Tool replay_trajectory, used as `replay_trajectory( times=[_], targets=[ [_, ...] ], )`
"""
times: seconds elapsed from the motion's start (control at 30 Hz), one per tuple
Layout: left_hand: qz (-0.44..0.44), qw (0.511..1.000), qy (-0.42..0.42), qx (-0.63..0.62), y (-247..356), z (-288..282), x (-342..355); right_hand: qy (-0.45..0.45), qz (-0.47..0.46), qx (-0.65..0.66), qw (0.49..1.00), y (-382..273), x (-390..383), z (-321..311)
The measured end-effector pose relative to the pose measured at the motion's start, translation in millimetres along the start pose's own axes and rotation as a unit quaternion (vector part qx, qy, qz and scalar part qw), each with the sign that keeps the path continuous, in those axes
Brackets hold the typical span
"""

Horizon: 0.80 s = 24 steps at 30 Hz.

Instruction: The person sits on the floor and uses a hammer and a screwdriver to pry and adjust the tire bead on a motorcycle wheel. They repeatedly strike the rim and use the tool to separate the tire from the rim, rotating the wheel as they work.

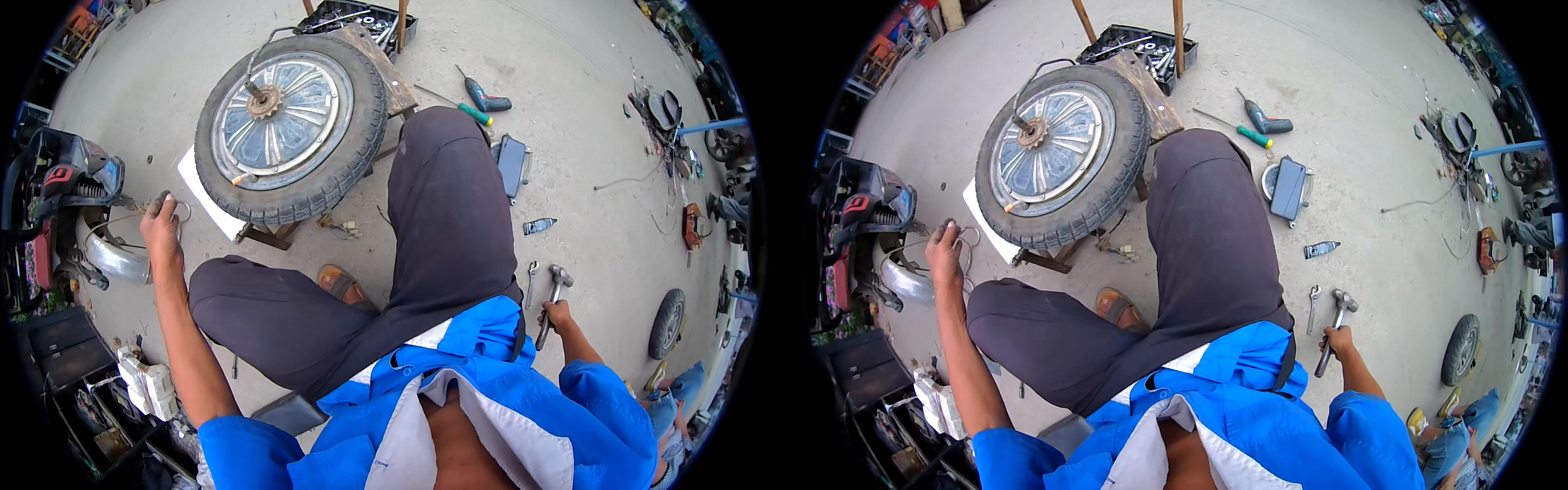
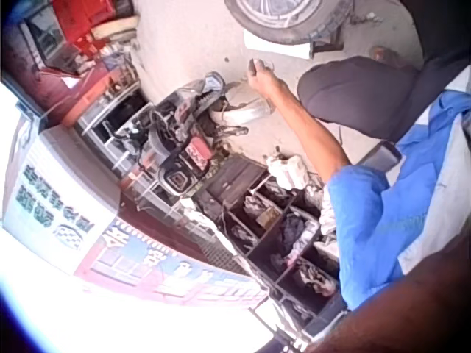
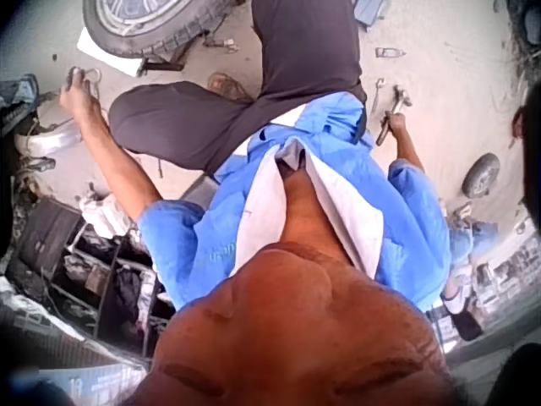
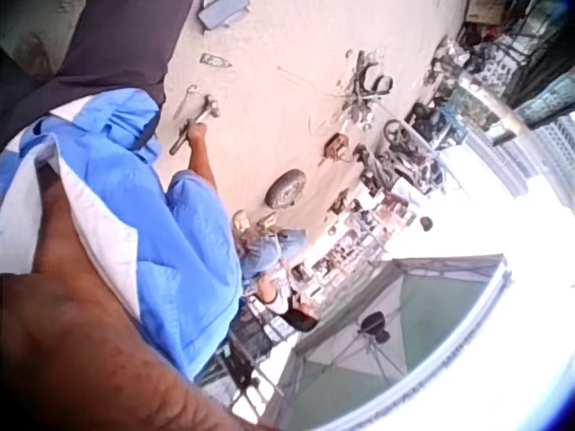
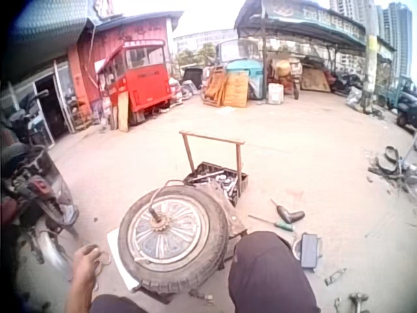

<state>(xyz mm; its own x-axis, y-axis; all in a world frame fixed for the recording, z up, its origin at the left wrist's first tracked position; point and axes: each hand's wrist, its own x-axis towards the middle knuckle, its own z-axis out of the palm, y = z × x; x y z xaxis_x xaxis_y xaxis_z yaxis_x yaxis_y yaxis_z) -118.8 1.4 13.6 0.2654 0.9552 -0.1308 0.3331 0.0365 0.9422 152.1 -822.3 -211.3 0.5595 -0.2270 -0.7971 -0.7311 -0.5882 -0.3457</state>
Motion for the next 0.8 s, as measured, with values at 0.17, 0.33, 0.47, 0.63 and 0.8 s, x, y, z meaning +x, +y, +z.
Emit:
replay_trajectory(
  times=[0.17, 0.33, 0.47, 0.63, 0.8],
  targets=[
    [-0.092, 0.995, 0.037, -0.030, -59.6, -43.6, -4.2, 0.060, -0.025, -0.267, 0.961, 19.3, 23.3, -7.4],
    [-0.127, 0.990, 0.054, 0.040, -163.3, -100.3, -10.0, 0.061, -0.021, -0.361, 0.930, -7.2, 4.4, -3.7],
    [-0.170, 0.982, 0.079, 0.026, -176.9, -98.6, -69.0, 0.026, -0.011, -0.373, 0.927, -49.4, -26.7, 7.6],
    [-0.180, 0.978, 0.101, -0.034, -192.3, -84.7, -147.8, -0.027, 0.007, -0.429, 0.903, -44.3, 24.2, 9.1],
    [-0.231, 0.964, 0.131, 0.015, -211.2, -68.3, -206.6, -0.104, -0.253, -0.451, 0.850, -87.9, 19.5, 39.8]
  ],
)
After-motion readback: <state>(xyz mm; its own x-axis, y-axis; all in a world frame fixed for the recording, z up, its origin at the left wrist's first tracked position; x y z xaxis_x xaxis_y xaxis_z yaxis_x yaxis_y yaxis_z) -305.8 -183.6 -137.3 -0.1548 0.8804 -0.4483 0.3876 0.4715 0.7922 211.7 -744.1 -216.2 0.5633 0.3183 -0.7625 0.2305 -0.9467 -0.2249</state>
